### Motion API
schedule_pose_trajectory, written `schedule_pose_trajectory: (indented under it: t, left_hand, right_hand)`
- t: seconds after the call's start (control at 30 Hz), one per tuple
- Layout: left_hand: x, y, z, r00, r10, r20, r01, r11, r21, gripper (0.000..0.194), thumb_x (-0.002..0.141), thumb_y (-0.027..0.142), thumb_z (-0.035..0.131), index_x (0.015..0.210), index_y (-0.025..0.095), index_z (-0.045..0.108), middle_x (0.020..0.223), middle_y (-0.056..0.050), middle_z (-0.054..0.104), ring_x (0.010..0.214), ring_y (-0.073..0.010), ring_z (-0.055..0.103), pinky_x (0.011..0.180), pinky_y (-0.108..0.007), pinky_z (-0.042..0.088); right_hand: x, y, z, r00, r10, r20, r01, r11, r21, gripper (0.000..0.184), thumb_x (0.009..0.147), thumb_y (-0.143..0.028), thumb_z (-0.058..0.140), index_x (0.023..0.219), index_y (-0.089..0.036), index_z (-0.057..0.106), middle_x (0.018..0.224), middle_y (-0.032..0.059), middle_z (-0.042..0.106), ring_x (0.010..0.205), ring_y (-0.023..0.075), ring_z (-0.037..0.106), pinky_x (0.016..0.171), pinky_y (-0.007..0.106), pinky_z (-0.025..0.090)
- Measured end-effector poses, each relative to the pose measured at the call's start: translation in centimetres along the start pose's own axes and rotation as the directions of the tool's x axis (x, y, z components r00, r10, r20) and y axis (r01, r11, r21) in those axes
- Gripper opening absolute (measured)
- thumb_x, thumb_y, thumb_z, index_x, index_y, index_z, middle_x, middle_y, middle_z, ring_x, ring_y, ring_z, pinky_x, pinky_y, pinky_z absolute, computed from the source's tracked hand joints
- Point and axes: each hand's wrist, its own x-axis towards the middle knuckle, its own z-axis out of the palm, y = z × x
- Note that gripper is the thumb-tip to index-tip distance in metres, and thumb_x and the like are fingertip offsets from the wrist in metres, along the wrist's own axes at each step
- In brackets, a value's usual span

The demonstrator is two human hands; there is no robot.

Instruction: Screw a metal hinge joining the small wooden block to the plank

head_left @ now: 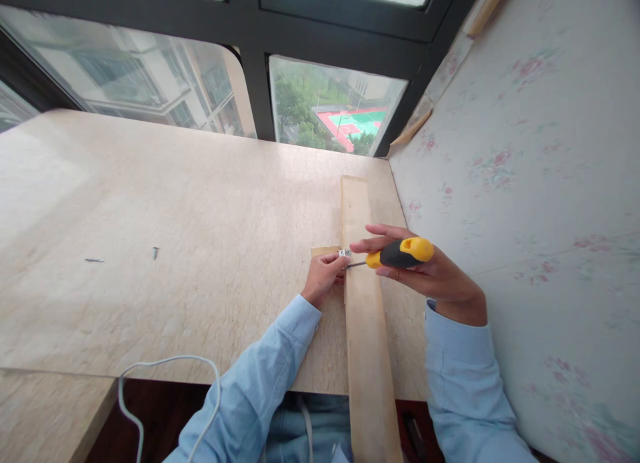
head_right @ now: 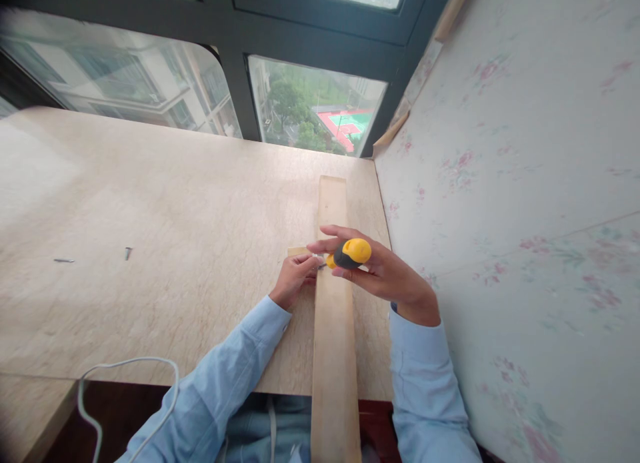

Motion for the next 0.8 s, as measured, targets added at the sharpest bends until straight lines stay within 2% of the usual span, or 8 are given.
schedule_pose_trajectory:
  t: [0.1, 0.17, 0.37, 0.47, 0.57, 0.63, 0.7, 0.8]
  left_hand:
    - [0.0, 0.0, 0.0, 1.000, -0.003, 0.002, 0.003, 1.000, 0.003, 0.025, 0.069, 0.034, 0.075, 0.082, 0.013, 0.074, 0.072, -0.004, 0.068, 0.057, -0.0125, 0.062, 0.050, -0.021, 0.043]
    - [0.1, 0.0, 0.0, 1.000, -0.001, 0.001, 0.001, 1.000, 0.001, 0.024, 0.069, 0.033, 0.075, 0.080, 0.013, 0.074, 0.072, -0.003, 0.068, 0.056, -0.0122, 0.061, 0.050, -0.021, 0.043]
    - [0.1, 0.1, 0.0, 1.000, -0.003, -0.007, 0.003, 1.000, 0.018, 0.021, 0.068, 0.033, 0.073, 0.074, 0.013, 0.072, 0.068, -0.003, 0.066, 0.057, -0.0123, 0.060, 0.050, -0.021, 0.043]
    - [0.0, 0.2, 0.0, 1.000, 0.006, -0.020, -0.005, 0.999, 0.038, 0.020, 0.068, 0.032, 0.072, 0.071, 0.013, 0.071, 0.065, -0.002, 0.065, 0.056, -0.0111, 0.058, 0.050, -0.020, 0.042]
    - [-0.1, 0.3, 0.1, 1.000, 0.003, -0.014, -0.003, 1.000, 0.020, 0.021, 0.068, 0.033, 0.073, 0.071, 0.013, 0.071, 0.065, -0.002, 0.065, 0.055, -0.0114, 0.059, 0.051, -0.021, 0.043]
    - [-0.1, 0.3, 0.0, 1.000, -0.004, -0.005, 0.004, 1.000, -0.003, 0.021, 0.067, 0.033, 0.075, 0.072, 0.013, 0.071, 0.067, -0.003, 0.066, 0.055, -0.0121, 0.060, 0.050, -0.021, 0.044]
    - [-0.1, 0.3, 0.0, 1.000, -0.011, 0.001, 0.011, 1.000, -0.015, 0.021, 0.067, 0.033, 0.075, 0.074, 0.013, 0.071, 0.068, -0.003, 0.067, 0.056, -0.0127, 0.061, 0.051, -0.022, 0.044]
    - [0.0, 0.2, 0.0, 1.000, -0.016, 0.004, 0.016, 1.000, -0.007, 0.023, 0.067, 0.033, 0.075, 0.079, 0.013, 0.073, 0.071, -0.004, 0.069, 0.058, -0.0132, 0.062, 0.052, -0.022, 0.045]
  right_hand:
    - [0.0, 0.1, 0.0, 0.994, 0.004, -0.110, -0.007, 1.000, -0.029, 0.040, 0.081, -0.028, 0.078, 0.119, -0.025, 0.065, 0.105, 0.0045, 0.077, 0.100, 0.0230, 0.073, 0.090, 0.037, 0.059]
    - [0.2, 0.1, 0.2, 0.982, 0.007, -0.188, -0.021, 0.997, -0.070, 0.035, 0.073, -0.030, 0.085, 0.103, -0.023, 0.069, 0.097, 0.0040, 0.077, 0.090, 0.0233, 0.074, 0.081, 0.035, 0.061]
    - [0.7, 0.5, 1.3, 0.911, 0.014, -0.412, -0.099, 0.978, -0.186, 0.047, 0.055, -0.041, 0.093, 0.086, -0.022, 0.063, 0.085, 0.0036, 0.076, 0.076, 0.0247, 0.073, 0.070, 0.034, 0.060]
    - [0.9, 1.1, 1.7, 0.886, 0.013, -0.464, -0.112, 0.976, -0.187, 0.053, 0.051, -0.041, 0.094, 0.085, -0.022, 0.059, 0.080, 0.0028, 0.074, 0.072, 0.0235, 0.072, 0.066, 0.033, 0.059]
    - [0.9, 1.3, 1.4, 0.928, 0.006, -0.372, -0.049, 0.993, -0.106, 0.058, 0.059, -0.039, 0.092, 0.104, -0.023, 0.059, 0.091, 0.0037, 0.075, 0.082, 0.0227, 0.073, 0.073, 0.033, 0.060]
    - [0.7, 1.0, 0.9, 0.974, -0.016, -0.225, 0.011, 1.000, -0.025, 0.063, 0.071, -0.035, 0.086, 0.125, -0.026, 0.054, 0.112, 0.0069, 0.073, 0.100, 0.0231, 0.072, 0.085, 0.036, 0.060]
    - [0.4, 0.5, 0.3, 0.996, -0.031, -0.078, 0.033, 0.999, 0.021, 0.060, 0.085, -0.030, 0.074, 0.138, -0.029, 0.046, 0.130, 0.0083, 0.066, 0.116, 0.0229, 0.066, 0.095, 0.039, 0.057]
    - [0.1, -0.2, -0.3, 1.000, -0.013, 0.005, 0.013, 1.000, -0.005, 0.049, 0.091, -0.027, 0.066, 0.137, -0.031, 0.051, 0.127, 0.0062, 0.069, 0.118, 0.0232, 0.066, 0.097, 0.041, 0.057]
